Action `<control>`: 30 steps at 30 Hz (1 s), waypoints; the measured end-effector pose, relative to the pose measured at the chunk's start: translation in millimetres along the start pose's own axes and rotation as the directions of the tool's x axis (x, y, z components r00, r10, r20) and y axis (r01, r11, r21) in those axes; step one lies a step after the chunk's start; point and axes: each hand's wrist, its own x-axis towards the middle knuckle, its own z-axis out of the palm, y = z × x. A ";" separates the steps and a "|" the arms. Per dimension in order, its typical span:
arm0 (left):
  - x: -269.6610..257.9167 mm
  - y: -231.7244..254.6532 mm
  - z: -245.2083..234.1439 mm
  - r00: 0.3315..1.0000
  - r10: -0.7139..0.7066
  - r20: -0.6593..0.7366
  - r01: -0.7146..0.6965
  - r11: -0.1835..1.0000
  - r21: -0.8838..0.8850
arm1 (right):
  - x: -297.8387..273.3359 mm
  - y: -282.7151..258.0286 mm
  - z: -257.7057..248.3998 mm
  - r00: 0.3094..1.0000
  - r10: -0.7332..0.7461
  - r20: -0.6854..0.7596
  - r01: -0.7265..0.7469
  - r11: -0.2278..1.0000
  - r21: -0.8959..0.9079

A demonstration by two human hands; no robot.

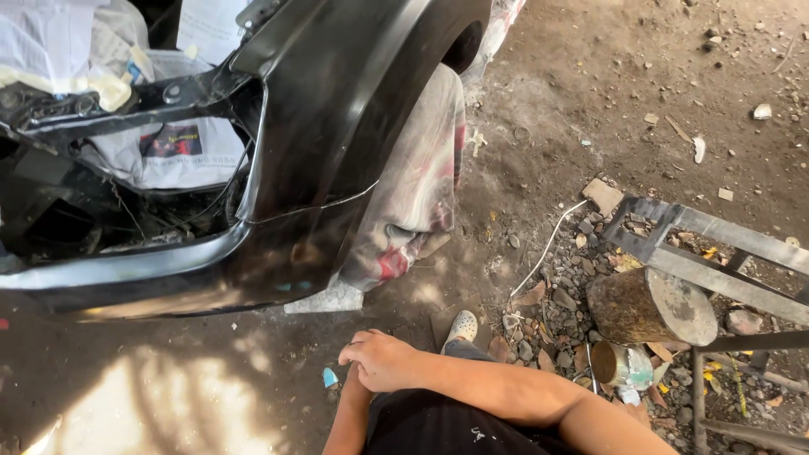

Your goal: The person applies masking tape to secure sheets of newspaper over the front bumper, grille, and headlight areas of a black car. They move around the front of the vehicle to cover various sections, smoothing the tape down with their hands.

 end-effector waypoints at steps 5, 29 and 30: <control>21.3 -73.2 55.1 0.998 0.027 -0.061 -0.024 0.998 0.051 | 4.6 2.8 -6.2 0.999 -0.018 0.047 0.017 1.000 0.023; 124.8 -51.7 117.0 0.975 -0.223 -0.021 0.174 0.813 -0.556 | -19.3 50.5 -78.5 0.995 0.023 0.101 -0.025 0.999 0.023; 62.1 -52.2 89.4 0.976 -0.218 -0.026 0.168 0.816 -0.553 | -19.9 56.3 -80.9 0.995 0.018 0.096 -0.020 1.000 0.020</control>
